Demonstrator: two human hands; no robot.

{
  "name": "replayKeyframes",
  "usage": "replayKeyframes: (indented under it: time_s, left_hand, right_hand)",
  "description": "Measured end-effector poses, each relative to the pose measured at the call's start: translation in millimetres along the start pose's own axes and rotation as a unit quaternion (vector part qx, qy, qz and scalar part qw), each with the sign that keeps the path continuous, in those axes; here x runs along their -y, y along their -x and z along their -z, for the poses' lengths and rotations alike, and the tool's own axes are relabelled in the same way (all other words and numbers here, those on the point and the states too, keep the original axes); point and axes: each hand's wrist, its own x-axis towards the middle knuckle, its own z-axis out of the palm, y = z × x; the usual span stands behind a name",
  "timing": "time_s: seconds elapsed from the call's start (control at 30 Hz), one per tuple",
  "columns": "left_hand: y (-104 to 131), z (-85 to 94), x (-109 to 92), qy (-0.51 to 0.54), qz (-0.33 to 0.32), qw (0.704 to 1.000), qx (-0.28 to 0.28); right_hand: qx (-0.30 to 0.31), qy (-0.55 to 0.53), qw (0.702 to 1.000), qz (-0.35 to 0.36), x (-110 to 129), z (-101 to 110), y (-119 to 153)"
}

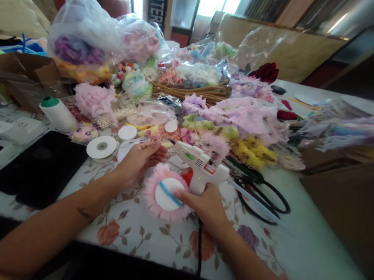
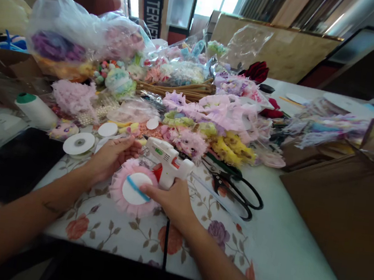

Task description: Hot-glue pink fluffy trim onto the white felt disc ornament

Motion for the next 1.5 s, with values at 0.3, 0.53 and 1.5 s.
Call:
replayKeyframes:
  time_s: [0.3, 0.53, 1.5]
  left_hand:
    - [-2.6, 5.0, 3.4, -0.074, 0.003, 0.997, -0.009]
    - [-1.2, 0.2, -1.1, -0.12, -0.078, 0.989, -0.034]
    - [-6.1, -0.3, 3.7, -0.031, 0.026, 0.999, 0.003]
  right_hand:
    - [0.004, 0.049, 0.998, 0.028, -1.6, -1.6, 1.5]
    - [-0.005, 0.064, 0.998, 0.015, -3.8, -3.5, 2.2]
    - [0.045, -0.063, 0.997, -0.011, -3.2, -1.8, -1.2]
